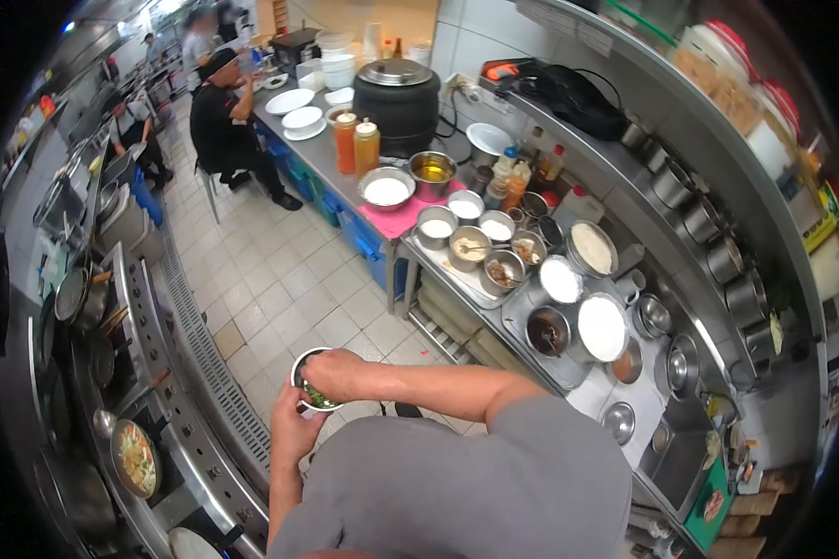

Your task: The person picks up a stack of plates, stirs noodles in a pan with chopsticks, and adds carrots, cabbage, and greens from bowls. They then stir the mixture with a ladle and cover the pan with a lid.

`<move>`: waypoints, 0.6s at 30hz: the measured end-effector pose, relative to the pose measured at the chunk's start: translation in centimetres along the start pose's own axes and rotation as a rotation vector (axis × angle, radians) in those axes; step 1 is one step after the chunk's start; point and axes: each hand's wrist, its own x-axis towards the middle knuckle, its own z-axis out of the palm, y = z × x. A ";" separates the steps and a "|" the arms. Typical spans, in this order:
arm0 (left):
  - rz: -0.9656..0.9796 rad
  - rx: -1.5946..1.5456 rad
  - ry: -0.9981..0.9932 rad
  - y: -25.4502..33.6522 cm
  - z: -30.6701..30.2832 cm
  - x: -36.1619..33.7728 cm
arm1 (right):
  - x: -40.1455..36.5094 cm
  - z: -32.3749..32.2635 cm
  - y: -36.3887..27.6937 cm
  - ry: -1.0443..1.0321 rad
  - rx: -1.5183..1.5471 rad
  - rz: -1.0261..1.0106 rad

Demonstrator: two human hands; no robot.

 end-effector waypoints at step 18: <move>-0.434 -0.039 0.958 -17.3 -25.1 -25.2 | 33.3 11.1 -34.6 -0.331 0.752 -0.369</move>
